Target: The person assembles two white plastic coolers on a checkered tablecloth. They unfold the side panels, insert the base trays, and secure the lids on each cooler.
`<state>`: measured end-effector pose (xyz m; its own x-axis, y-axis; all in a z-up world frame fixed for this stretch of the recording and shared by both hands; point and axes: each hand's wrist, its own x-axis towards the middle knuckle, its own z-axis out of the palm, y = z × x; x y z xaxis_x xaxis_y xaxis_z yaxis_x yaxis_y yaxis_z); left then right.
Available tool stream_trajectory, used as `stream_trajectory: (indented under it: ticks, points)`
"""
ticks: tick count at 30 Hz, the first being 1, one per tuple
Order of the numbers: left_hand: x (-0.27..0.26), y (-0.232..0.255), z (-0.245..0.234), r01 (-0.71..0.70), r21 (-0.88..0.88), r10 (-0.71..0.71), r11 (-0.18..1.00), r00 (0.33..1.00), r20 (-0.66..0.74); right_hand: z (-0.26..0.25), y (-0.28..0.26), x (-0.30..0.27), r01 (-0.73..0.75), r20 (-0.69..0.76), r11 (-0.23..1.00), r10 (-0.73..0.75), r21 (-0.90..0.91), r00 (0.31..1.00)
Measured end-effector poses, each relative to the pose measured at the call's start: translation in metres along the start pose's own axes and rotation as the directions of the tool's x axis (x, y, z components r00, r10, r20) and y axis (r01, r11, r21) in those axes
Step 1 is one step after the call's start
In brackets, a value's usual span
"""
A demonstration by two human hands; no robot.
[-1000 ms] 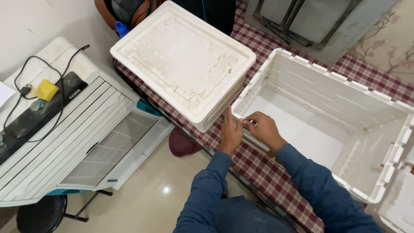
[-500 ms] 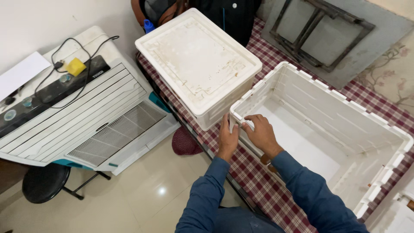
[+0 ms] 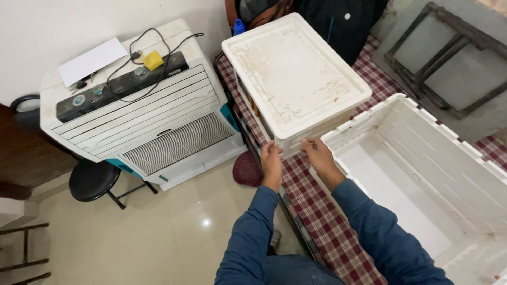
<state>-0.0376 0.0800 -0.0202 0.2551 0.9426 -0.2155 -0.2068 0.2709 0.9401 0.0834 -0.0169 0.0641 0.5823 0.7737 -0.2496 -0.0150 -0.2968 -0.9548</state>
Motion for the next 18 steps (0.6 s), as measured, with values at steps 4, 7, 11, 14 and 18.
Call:
stream_trajectory:
  ticks: [4, 7, 11, 14, 18]
  points:
    - [0.006, 0.004, -0.003, 0.021, -0.038, -0.02, 0.999, 0.999, 0.035, 0.008, 0.008, 0.036, -0.223, 0.208, 0.94, 0.171, 0.259, 0.963]
    - [0.006, 0.011, 0.001, 0.072, -0.072, -0.067, 0.995, 0.996, 0.066, 0.013, 0.011, 0.057, -0.211, 0.265, 0.882, 0.102, 0.422, 0.959]
    - [0.005, 0.03, 0.006, 0.251, -0.172, -0.232, 0.953, 0.965, 0.122, 0.02, 0.007, 0.075, -0.27, 0.211, 0.705, 0.172, 0.656, 0.962]
    - [0.006, 0.044, 0.014, 0.299, -0.211, -0.264, 0.931, 0.948, 0.177, 0.026, 0.0, 0.083, -0.191, 0.155, 0.703, 0.115, 0.685, 0.981]
    - [0.008, 0.062, 0.019, 0.288, -0.233, -0.237, 0.929, 0.946, 0.221, 0.029, -0.012, 0.082, -0.149, 0.078, 0.741, 0.13, 0.655, 0.988]
